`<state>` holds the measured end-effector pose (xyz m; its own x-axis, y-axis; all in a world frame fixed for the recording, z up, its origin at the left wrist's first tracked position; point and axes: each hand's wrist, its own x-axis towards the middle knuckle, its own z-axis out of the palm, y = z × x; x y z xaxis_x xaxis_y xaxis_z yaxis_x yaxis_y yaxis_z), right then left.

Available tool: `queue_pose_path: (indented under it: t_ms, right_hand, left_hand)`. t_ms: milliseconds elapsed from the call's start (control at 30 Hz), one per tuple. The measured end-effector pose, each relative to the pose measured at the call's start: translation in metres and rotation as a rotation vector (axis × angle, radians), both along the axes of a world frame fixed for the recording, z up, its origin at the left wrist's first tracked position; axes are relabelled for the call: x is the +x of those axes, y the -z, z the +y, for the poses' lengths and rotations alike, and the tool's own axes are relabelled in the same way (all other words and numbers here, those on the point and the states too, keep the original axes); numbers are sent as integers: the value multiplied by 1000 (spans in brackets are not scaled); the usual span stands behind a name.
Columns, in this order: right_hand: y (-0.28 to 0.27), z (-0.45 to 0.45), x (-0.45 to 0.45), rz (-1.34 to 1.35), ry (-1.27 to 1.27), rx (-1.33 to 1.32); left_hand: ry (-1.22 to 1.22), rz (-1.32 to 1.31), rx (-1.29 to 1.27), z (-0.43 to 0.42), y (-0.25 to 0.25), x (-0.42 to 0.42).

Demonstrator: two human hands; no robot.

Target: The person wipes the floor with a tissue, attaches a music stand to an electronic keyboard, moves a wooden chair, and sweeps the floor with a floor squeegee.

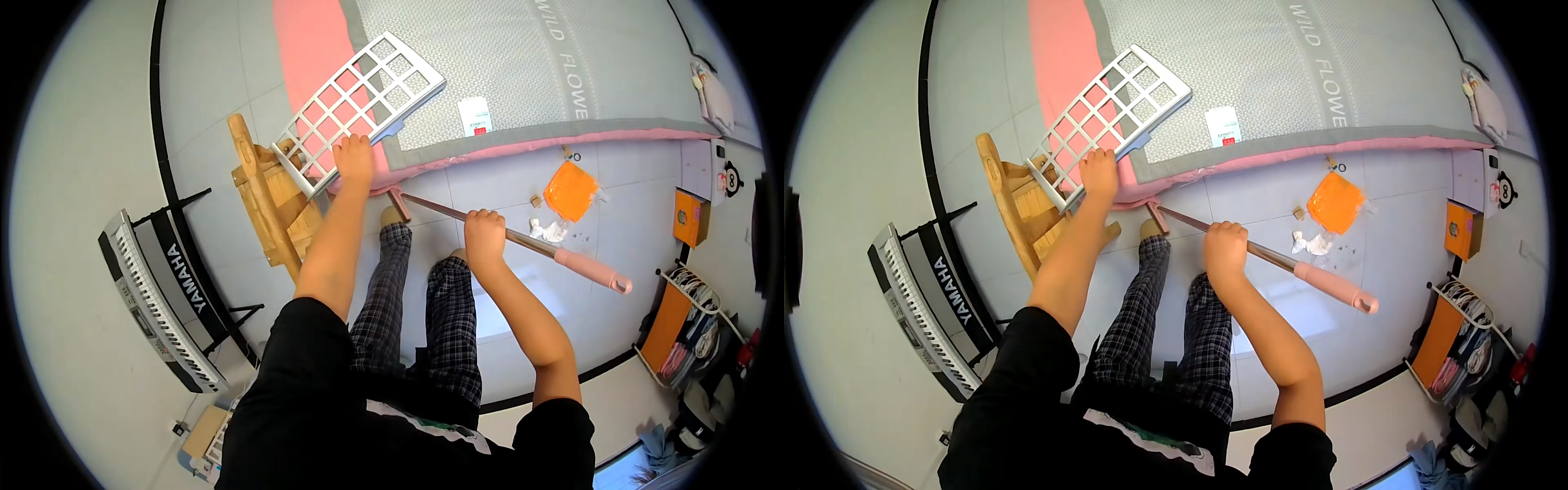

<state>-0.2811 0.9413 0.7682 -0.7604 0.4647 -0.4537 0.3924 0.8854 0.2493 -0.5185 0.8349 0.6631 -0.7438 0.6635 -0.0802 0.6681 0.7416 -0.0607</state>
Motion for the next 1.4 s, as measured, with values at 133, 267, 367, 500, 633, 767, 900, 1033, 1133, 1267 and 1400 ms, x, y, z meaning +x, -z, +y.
queue_pose_path:
  t_ms: [133,267,367,500,633,767,900,1033,1133,1267,1400]
  right_hand:
    - [-6,-2,10,-34,60,1]
    - [-17,2,6,-22,-99,42]
    - [-10,34,-18,113,-437,114]
    - [27,92,-72,119,-490,252]
    - [49,105,-86,179,-443,249]
    - [60,105,-66,85,-434,218]
    - [66,128,-58,203,-570,92]
    - [46,147,-86,466,-797,-7]
    - [39,139,-103,277,-860,58]
    - [48,118,-113,86,-732,193]
    - [45,107,-125,-91,-714,256]
  left_hand:
    - [104,-69,-27,-13,1,-15]
    - [87,-85,36,-17,-12,-12]
    - [22,-90,86,-15,-18,-5]
    - [-399,-358,247,-15,-2,24]
    - [-1603,-1247,1304,-17,46,25]
    - [-1842,-1324,1795,-19,55,16]
    - [-2025,-1395,1553,-21,50,-4]
    - [-2066,-1316,1470,-20,54,-8]
    - [-2228,-1183,1373,-22,54,0]
    - [-1905,-1264,1792,-43,54,17]
    - [-1968,-1287,1844,-37,23,31]
